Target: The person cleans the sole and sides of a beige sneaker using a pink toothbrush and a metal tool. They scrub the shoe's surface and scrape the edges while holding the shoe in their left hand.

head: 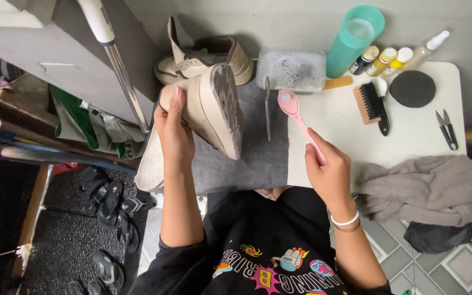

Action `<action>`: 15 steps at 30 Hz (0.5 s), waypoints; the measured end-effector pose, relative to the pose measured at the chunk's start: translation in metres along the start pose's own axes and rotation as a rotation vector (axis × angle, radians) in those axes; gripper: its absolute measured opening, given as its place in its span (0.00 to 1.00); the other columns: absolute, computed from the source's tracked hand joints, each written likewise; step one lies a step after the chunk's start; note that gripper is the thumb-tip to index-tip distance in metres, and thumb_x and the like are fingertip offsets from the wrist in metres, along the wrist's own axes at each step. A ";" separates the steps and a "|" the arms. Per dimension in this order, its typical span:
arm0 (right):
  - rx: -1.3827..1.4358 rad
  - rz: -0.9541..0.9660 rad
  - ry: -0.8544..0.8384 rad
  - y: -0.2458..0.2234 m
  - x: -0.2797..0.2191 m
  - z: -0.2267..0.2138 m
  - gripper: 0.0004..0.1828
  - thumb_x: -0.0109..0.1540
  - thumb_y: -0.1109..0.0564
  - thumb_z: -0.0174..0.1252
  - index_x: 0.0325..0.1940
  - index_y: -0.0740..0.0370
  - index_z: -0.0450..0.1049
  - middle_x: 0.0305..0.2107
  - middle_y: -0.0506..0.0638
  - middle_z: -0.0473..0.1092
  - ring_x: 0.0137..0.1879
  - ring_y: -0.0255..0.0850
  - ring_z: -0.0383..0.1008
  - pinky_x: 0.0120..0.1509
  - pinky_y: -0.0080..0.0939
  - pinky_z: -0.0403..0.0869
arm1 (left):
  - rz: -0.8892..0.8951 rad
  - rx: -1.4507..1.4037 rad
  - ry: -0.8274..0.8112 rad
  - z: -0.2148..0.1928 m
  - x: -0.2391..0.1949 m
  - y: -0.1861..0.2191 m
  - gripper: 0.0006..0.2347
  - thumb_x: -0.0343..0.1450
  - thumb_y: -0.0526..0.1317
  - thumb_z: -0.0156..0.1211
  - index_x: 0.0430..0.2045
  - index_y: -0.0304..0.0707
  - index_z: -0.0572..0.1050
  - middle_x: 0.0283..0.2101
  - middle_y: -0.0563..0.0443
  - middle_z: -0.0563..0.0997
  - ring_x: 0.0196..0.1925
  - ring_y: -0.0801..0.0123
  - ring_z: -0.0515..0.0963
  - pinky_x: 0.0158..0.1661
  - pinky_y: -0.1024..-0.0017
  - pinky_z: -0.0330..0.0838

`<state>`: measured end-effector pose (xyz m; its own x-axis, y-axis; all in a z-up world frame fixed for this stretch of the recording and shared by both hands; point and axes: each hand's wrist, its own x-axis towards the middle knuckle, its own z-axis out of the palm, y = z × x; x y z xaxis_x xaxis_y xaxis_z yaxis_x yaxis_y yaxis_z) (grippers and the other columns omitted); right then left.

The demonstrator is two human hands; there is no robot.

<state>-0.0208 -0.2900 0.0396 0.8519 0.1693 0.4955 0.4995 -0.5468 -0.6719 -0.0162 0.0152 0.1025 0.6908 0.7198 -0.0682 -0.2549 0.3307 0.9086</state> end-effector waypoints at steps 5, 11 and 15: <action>0.345 -0.061 -0.028 -0.027 0.036 -0.019 0.18 0.66 0.68 0.57 0.60 0.64 0.78 0.45 0.61 0.79 0.54 0.51 0.80 0.53 0.48 0.78 | -0.091 -0.055 0.090 0.017 0.001 0.007 0.32 0.63 0.49 0.74 0.53 0.31 0.60 0.39 0.42 0.75 0.37 0.64 0.80 0.40 0.63 0.79; 0.444 -0.199 -0.079 -0.031 0.068 -0.025 0.17 0.66 0.69 0.56 0.59 0.68 0.78 0.44 0.63 0.78 0.53 0.51 0.79 0.53 0.49 0.78 | 0.021 0.021 0.010 0.035 -0.002 0.014 0.20 0.61 0.50 0.77 0.28 0.35 0.71 0.21 0.48 0.76 0.20 0.68 0.81 0.22 0.72 0.77; 0.466 -0.271 -0.104 -0.028 0.079 -0.022 0.16 0.67 0.70 0.56 0.58 0.70 0.78 0.42 0.63 0.79 0.49 0.49 0.80 0.50 0.47 0.78 | 0.078 -0.047 -0.049 0.042 0.000 0.011 0.13 0.64 0.43 0.75 0.16 0.38 0.75 0.15 0.51 0.76 0.14 0.72 0.78 0.16 0.76 0.75</action>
<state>0.0294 -0.2792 0.1101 0.6821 0.3466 0.6439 0.7002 -0.0556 -0.7118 0.0093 -0.0073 0.1304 0.6998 0.7139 0.0236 -0.3403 0.3041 0.8898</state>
